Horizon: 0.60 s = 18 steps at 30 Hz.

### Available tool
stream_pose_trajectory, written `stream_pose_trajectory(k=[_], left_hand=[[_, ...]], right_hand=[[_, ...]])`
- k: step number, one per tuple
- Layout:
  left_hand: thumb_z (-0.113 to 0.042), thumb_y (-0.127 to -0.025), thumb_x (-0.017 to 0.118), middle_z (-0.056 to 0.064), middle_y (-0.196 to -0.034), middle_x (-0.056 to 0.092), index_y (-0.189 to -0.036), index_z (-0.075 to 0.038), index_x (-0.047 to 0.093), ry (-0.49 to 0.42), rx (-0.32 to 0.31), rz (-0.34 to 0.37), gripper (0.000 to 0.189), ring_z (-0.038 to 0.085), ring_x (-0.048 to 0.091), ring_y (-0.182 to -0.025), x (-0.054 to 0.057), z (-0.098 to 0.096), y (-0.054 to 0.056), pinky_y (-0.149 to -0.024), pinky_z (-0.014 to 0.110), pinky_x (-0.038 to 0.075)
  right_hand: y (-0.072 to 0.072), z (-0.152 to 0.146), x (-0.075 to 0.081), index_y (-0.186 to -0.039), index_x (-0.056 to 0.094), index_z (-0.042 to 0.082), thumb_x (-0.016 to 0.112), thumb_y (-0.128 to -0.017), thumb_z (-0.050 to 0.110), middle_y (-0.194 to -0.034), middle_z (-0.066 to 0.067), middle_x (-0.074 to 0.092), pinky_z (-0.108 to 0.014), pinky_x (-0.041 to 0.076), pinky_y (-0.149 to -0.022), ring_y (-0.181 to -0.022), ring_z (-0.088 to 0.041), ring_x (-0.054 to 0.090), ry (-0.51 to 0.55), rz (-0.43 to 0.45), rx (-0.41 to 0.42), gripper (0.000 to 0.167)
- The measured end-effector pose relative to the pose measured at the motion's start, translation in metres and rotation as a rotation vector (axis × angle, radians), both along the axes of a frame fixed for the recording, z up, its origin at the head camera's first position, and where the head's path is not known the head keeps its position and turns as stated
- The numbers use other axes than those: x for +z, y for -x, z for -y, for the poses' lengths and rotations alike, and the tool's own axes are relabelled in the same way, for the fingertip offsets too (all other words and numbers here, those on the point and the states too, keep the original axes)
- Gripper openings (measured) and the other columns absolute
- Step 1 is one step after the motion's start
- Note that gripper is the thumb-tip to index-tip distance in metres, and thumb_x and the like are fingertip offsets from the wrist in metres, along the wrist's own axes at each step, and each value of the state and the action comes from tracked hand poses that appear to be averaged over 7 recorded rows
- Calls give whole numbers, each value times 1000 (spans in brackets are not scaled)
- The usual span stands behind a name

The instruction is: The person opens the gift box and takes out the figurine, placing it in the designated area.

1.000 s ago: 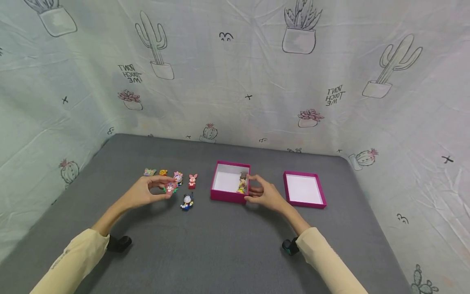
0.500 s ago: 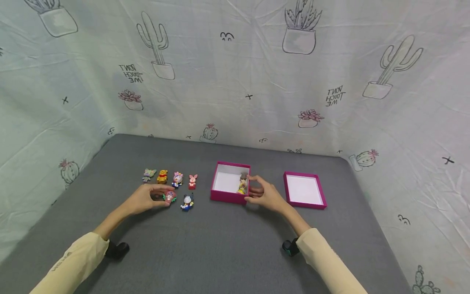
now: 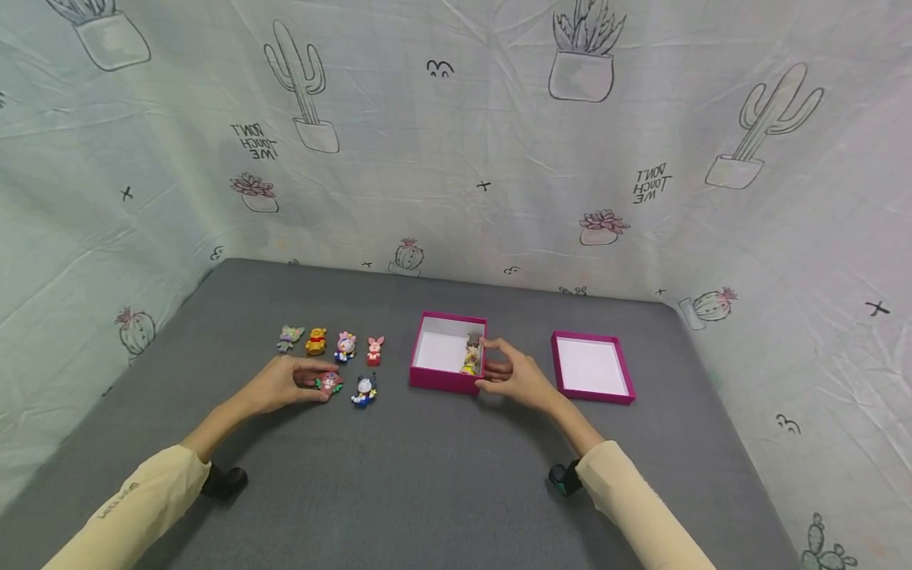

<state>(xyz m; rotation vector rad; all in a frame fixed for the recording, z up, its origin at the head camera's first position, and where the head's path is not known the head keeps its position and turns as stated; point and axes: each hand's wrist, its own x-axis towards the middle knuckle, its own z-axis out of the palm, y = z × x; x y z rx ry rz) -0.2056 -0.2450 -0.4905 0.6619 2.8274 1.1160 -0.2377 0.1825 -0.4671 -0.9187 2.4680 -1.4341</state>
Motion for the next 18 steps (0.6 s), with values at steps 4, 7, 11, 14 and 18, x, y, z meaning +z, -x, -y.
stream_pose_trajectory(k=[4, 7, 11, 14, 18], left_hand=[[-19, -74, 83, 11, -107, 70, -116, -6, 70, 72, 37, -8, 46, 15, 66, -83, 3, -4, 0, -70, 30, 54], [-21, -72, 85, 7, -101, 72, -113, -7, 72, 123, 68, -24, 45, 9, 58, -75, 4, -6, 0, -65, 27, 50], [-19, -69, 87, 7, -95, 72, -106, -2, 73, 106, 85, -42, 43, 11, 63, -76, 4, -7, 1, -65, 26, 52], [-14, -65, 89, 10, -98, 68, -99, 1, 74, 47, 98, -35, 41, 16, 67, -80, 4, -8, 1, -68, 27, 55], [-11, -63, 90, 13, -99, 63, -97, 3, 72, 10, 107, -10, 41, 22, 68, -84, 3, -9, 1, -71, 27, 55]], right_hand=[[9, -4, -14, -138, 41, -2, 75, -81, 2, -137, -31, 45, -34, 54, -81, -107, -36, 62, -3, -3, -10, 66], [11, -5, -16, -138, 42, 1, 76, -82, 5, -137, -29, 47, -32, 53, -81, -107, -34, 63, -1, 6, -10, 66], [11, -5, -16, -137, 43, 1, 77, -81, 7, -136, -30, 47, -32, 54, -81, -106, -34, 63, 6, 5, -6, 66], [10, -6, -15, -138, 42, 0, 77, -81, 8, -137, -30, 46, -32, 54, -80, -107, -35, 63, 3, -1, -6, 66], [10, -6, -15, -138, 42, 1, 77, -81, 7, -135, -30, 48, -32, 54, -80, -106, -34, 63, -3, -5, -9, 66]])
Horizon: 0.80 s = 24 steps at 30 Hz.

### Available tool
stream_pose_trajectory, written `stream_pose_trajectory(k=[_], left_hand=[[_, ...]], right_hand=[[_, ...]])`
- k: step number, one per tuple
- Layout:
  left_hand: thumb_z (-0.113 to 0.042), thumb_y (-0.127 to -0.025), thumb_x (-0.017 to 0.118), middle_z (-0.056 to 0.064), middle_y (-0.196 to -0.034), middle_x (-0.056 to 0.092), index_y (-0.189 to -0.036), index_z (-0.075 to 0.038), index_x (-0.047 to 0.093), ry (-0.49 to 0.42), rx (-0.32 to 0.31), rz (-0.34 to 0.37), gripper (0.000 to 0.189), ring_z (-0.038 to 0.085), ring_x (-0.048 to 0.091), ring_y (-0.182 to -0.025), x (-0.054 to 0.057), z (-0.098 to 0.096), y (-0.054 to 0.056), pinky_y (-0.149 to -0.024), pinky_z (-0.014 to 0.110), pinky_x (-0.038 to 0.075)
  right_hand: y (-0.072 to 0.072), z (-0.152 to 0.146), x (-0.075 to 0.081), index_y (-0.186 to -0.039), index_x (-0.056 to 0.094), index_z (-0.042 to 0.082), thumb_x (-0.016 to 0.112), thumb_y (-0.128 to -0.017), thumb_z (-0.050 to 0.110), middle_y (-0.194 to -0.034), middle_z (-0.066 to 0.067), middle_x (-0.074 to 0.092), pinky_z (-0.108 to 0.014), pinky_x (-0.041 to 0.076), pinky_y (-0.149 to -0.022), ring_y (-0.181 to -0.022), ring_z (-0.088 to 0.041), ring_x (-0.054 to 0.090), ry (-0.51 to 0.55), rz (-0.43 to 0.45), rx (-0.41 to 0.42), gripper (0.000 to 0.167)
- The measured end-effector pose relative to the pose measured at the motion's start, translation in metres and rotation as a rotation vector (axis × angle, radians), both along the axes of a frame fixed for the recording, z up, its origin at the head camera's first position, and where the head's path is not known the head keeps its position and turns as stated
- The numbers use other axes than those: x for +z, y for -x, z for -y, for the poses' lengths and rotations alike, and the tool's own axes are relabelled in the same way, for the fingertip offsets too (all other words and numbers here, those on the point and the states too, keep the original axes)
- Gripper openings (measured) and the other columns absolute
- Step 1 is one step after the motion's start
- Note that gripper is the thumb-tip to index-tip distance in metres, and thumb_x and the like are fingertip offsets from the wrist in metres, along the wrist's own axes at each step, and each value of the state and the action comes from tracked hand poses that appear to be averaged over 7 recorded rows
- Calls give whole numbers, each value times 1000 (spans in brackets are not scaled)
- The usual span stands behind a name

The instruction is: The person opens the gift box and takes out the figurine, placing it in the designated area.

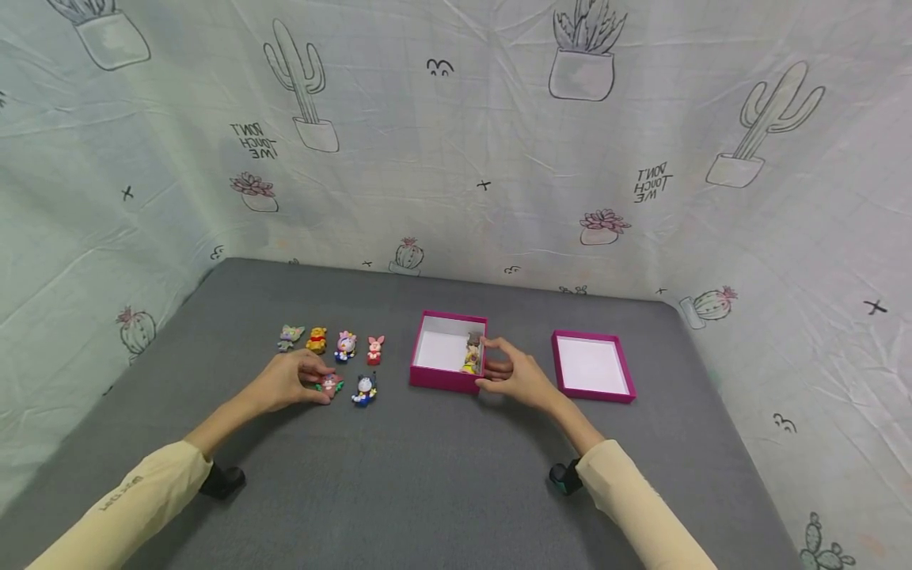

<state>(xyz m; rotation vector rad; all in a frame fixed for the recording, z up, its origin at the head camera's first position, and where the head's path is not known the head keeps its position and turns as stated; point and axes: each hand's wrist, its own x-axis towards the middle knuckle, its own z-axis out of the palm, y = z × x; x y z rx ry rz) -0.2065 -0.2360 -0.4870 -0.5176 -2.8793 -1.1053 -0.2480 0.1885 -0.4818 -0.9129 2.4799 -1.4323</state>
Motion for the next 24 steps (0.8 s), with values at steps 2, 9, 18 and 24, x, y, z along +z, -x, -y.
stream_pose_trajectory(k=[2, 9, 18, 24], left_hand=[[-13, -63, 90, 13, -98, 63, -98, 2, 71, 25, -5, -2, 43, 22, 68, -85, 1, 1, 0, -71, 28, 55], [-19, -68, 88, 8, -99, 67, -100, -3, 73, 102, -15, -2, 39, 21, 67, -90, 5, 6, -1, -74, 30, 55], [-8, -74, 83, 10, -98, 69, -100, -2, 73, 94, -24, -32, 28, 21, 68, -88, 6, 5, -2, -73, 29, 55], [-3, -74, 82, 10, -99, 69, -100, -2, 73, 89, -44, -32, 28, 20, 67, -88, 5, 5, -2, -72, 28, 55]], right_hand=[[0, 0, 0, -138, 43, 1, 77, -81, 7, -134, -30, 50, -31, 54, -80, -106, -33, 63, -6, -3, -5, 66], [2, 2, -2, -138, 41, -4, 74, -81, 0, -135, -33, 46, -35, 54, -80, -106, -39, 62, -7, -9, 1, 66], [2, 2, 1, -138, 41, -1, 75, -81, 1, -135, -31, 47, -34, 54, -81, -107, -37, 62, -16, 1, -3, 67], [2, 1, -1, -137, 44, 2, 78, -80, 7, -133, -30, 50, -35, 54, -80, -106, -36, 63, -5, -3, -7, 67]])
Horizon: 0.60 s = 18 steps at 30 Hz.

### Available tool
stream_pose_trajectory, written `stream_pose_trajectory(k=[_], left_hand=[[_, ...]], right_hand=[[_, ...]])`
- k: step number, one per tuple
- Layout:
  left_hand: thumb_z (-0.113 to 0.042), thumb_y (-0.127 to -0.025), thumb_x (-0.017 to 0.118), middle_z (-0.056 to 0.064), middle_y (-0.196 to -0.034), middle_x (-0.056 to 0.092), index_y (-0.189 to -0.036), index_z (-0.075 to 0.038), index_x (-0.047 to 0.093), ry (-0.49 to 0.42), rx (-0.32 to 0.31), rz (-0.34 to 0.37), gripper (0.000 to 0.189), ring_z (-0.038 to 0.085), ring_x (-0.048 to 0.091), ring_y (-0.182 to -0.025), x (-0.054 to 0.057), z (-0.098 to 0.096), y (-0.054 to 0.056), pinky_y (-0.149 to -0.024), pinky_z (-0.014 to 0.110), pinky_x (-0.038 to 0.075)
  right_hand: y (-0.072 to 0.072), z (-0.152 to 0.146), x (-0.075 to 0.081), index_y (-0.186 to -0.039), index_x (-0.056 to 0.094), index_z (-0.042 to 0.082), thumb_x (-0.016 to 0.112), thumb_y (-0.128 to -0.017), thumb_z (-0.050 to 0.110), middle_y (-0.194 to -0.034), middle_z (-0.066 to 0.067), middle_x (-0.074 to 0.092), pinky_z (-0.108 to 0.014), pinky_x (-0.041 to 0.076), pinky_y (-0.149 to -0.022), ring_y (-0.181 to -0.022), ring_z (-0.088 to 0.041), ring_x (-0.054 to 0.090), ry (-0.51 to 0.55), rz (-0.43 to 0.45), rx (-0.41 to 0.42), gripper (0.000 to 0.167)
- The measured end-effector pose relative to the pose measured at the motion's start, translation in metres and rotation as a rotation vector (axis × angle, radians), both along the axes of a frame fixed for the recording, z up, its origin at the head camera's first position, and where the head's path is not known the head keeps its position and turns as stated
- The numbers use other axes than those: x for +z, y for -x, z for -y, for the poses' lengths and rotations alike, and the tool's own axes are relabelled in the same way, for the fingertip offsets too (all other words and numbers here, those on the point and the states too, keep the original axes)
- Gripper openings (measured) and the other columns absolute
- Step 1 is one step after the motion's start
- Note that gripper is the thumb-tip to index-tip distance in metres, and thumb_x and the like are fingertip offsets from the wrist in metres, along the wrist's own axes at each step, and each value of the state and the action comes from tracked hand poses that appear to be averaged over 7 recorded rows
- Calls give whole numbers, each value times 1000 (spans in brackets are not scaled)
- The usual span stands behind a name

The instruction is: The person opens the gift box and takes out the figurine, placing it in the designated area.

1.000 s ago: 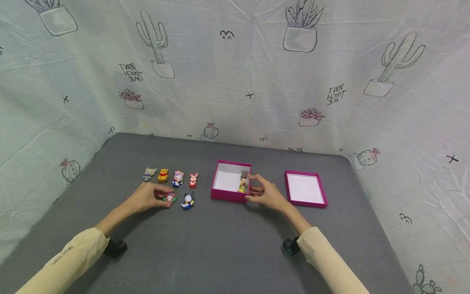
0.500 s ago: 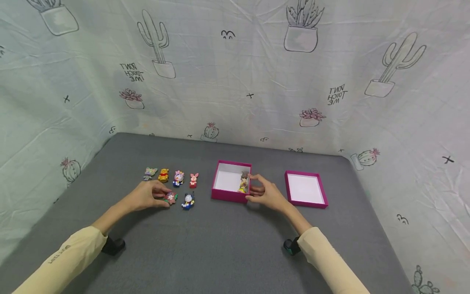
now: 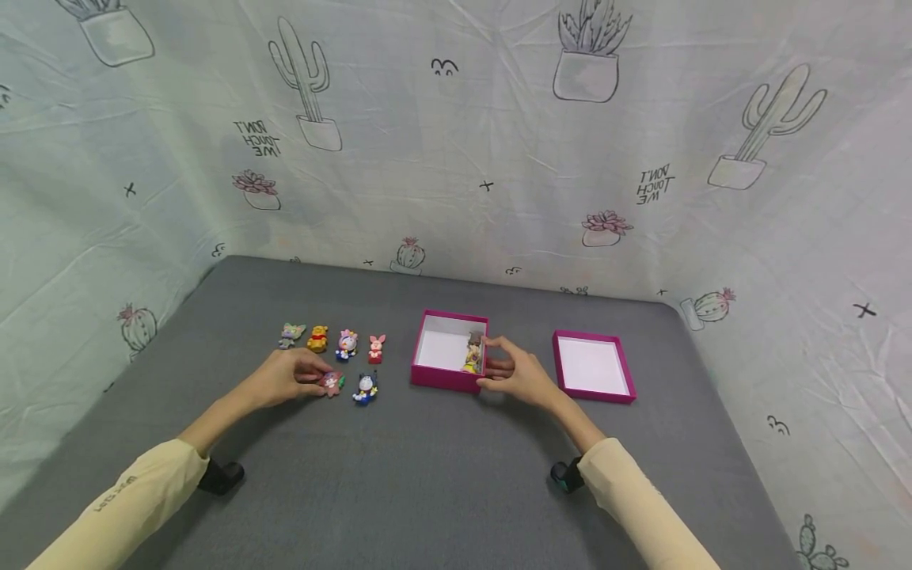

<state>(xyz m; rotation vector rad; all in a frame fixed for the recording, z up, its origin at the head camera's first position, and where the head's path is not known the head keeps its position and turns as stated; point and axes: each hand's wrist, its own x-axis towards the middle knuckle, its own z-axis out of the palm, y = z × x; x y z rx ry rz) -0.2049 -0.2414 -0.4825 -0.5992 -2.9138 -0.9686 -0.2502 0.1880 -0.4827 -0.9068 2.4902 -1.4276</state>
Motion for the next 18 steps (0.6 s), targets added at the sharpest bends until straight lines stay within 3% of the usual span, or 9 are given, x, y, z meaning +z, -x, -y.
stream_pose_trajectory(k=[11, 18], left_hand=[[-7, -72, 83, 9, -100, 69, -101, -2, 73, 33, 11, 24, 31, 19, 68, -88, 4, -4, 2, -73, 29, 55], [0, -73, 81, 15, -103, 69, -103, 2, 71, -1, -136, -70, 32, 26, 67, -93, 2, 0, 3, -74, 29, 55]], right_hand=[[-4, 1, 4, -138, 41, -5, 75, -81, 1, -131, -34, 49, -38, 54, -80, -106, -40, 62, 13, -7, 6, 66], [0, 0, -2, -138, 43, 0, 76, -81, 4, -131, -31, 51, -32, 54, -79, -106, -35, 63, 20, 19, -4, 66]])
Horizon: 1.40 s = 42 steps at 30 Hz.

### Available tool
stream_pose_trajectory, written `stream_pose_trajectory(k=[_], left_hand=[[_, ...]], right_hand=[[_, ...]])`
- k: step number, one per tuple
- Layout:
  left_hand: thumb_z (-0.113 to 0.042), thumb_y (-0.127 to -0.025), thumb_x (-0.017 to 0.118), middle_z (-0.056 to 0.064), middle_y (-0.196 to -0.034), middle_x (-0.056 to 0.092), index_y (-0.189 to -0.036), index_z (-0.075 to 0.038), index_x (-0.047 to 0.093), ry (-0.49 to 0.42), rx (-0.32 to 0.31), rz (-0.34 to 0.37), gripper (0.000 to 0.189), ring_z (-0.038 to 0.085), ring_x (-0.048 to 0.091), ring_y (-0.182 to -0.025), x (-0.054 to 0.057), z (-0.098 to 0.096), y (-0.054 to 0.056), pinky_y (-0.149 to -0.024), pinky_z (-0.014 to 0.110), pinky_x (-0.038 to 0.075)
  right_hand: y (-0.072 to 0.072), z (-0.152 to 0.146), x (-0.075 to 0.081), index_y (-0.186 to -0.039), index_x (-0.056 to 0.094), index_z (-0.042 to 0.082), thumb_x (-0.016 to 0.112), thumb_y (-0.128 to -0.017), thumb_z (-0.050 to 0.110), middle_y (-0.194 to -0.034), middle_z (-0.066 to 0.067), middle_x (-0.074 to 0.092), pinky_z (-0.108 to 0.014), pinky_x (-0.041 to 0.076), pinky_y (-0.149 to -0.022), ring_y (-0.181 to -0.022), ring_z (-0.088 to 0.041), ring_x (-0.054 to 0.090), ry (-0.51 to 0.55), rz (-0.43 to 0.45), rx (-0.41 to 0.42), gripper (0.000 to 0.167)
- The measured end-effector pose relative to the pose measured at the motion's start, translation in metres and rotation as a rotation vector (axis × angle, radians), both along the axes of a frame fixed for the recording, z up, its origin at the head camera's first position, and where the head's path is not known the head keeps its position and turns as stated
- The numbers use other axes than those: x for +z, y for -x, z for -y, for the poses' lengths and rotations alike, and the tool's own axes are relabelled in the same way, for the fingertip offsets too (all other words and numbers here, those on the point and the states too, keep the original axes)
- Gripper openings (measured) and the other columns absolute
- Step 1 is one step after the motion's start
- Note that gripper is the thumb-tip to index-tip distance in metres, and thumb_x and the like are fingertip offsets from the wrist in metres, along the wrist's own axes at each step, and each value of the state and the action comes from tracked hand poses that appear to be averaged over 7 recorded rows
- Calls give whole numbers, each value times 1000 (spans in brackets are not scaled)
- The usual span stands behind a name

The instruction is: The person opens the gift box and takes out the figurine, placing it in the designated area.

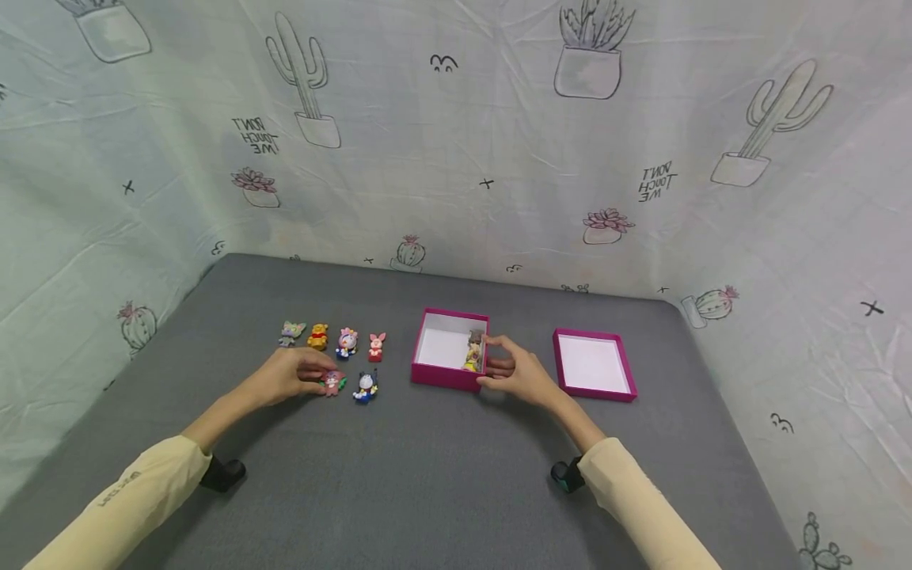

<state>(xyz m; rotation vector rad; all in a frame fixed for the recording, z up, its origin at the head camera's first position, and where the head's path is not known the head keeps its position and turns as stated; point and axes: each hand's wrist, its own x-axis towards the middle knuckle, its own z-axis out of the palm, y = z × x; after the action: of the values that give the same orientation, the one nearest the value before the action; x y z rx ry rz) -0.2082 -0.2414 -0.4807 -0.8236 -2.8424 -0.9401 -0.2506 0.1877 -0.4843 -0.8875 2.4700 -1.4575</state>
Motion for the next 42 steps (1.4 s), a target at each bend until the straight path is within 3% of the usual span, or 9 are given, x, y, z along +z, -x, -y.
stream_pose_trajectory(k=[8, 16, 22, 27, 30, 33, 42], left_hand=[[4, -75, 77, 18, -109, 66, -108, 5, 69, -52, -101, -8, 35, 28, 66, -96, -3, 1, 1, -76, 28, 55], [1, -73, 79, 15, -111, 66, -110, 2, 69, -29, -109, 31, 38, 28, 65, -100, -3, 0, 3, -79, 31, 54], [-3, -76, 79, 14, -114, 66, -110, -1, 70, -27, -63, 21, 35, 30, 63, -105, 4, 4, 2, -84, 33, 53], [-9, -84, 74, 8, -103, 68, -107, -1, 70, -141, 13, 3, 25, 23, 66, -95, 13, 4, 2, -80, 33, 55], [-16, -88, 71, 1, -92, 66, -106, -3, 71, -217, 26, 19, 22, 15, 62, -83, 17, -5, 4, -74, 29, 54], [-19, -89, 70, -1, -86, 62, -105, -4, 71, -263, -2, 39, 22, 12, 56, -74, 20, -23, 10, -67, 27, 51], [-18, -89, 70, -1, -86, 62, -107, -5, 71, -279, -133, 78, 22, 12, 55, -75, 25, -81, 35, -68, 26, 49]], right_hand=[[0, 0, 0, -136, 44, 1, 77, -80, 5, -131, -32, 50, -33, 54, -79, -106, -36, 63, 10, 6, 9, 65], [-4, 2, 4, -136, 43, -4, 75, -81, 0, -133, -33, 48, -34, 54, -79, -105, -38, 63, -1, -11, 6, 64], [-16, 7, 25, -135, 41, -11, 73, -81, -4, -133, -36, 46, -35, 54, -79, -106, -42, 61, 3, 7, 12, 63], [-11, 5, 17, -136, 41, -8, 73, -82, -2, -136, -35, 44, -35, 54, -79, -106, -41, 61, -6, -4, 7, 63], [-5, 2, 7, -138, 42, -3, 74, -82, 2, -137, -31, 45, -33, 54, -80, -107, -37, 62, -7, -3, -4, 64], [-2, 1, 2, -137, 44, 1, 76, -82, 5, -138, -29, 45, -32, 54, -80, -107, -35, 63, -1, 5, -6, 64], [0, 0, 0, -138, 44, 3, 76, -82, 7, -138, -29, 45, -32, 54, -80, -107, -34, 63, 9, 4, -1, 65]])
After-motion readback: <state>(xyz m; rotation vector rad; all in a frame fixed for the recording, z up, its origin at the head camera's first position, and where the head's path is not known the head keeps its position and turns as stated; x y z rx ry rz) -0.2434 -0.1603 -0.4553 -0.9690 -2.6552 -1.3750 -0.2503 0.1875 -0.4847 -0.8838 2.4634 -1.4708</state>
